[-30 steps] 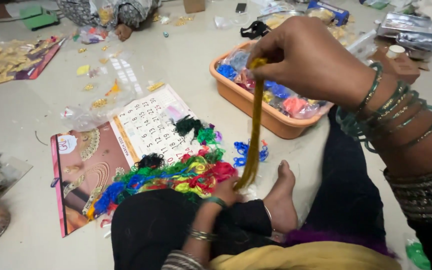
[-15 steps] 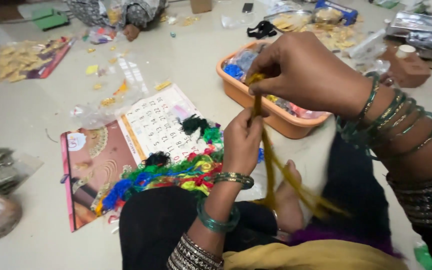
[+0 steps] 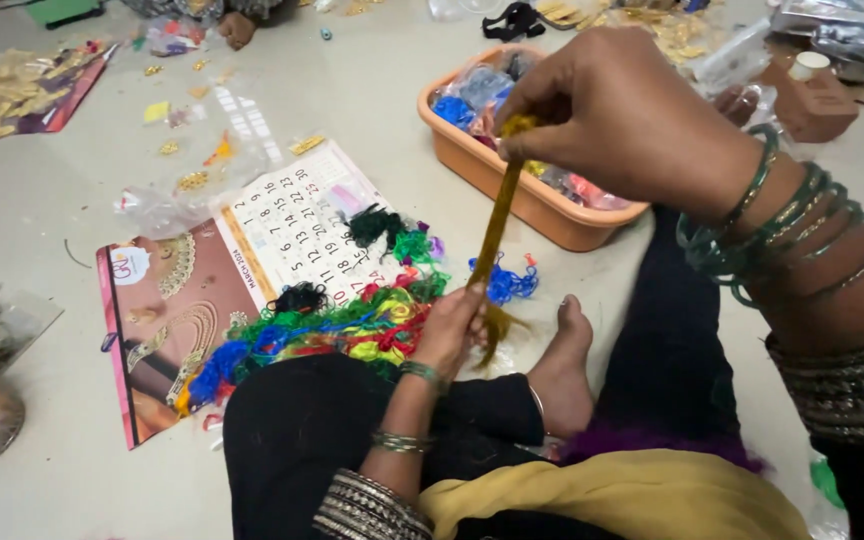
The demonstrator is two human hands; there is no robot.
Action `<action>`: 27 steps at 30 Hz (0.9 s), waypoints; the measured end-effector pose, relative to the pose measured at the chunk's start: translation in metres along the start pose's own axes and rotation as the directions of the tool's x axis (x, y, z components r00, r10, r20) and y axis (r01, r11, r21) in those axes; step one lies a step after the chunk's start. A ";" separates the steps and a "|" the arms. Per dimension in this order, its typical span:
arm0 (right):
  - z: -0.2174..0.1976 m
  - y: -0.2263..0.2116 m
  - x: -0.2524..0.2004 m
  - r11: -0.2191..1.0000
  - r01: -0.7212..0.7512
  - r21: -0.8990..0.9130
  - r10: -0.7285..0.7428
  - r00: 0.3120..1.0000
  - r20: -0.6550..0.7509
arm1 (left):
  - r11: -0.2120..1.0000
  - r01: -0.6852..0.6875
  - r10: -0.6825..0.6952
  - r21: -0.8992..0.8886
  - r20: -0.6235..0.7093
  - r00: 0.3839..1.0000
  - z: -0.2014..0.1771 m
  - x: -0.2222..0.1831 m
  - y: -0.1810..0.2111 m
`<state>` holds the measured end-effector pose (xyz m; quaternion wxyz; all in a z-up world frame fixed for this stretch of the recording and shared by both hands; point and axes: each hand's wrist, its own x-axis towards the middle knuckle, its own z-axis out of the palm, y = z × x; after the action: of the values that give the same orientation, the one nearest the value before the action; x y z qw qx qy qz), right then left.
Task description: The person braids multiple strands of colored thread by hand while sitting on the floor, handling yellow, green, and blue strands from a pile.
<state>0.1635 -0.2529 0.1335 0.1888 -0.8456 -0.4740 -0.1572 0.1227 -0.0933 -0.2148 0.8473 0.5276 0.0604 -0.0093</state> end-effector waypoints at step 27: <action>-0.026 -0.021 0.008 0.994 -0.097 -0.042 0.100 0.994 0.052 | 0.687 -0.316 0.420 0.655 -0.003 0.907 0.053 -0.054 0.170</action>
<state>0.1473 -0.2489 0.1640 0.1666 -0.8754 -0.4335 -0.1341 0.0873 -0.0679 -0.0342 0.5927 0.7845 0.0111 0.1818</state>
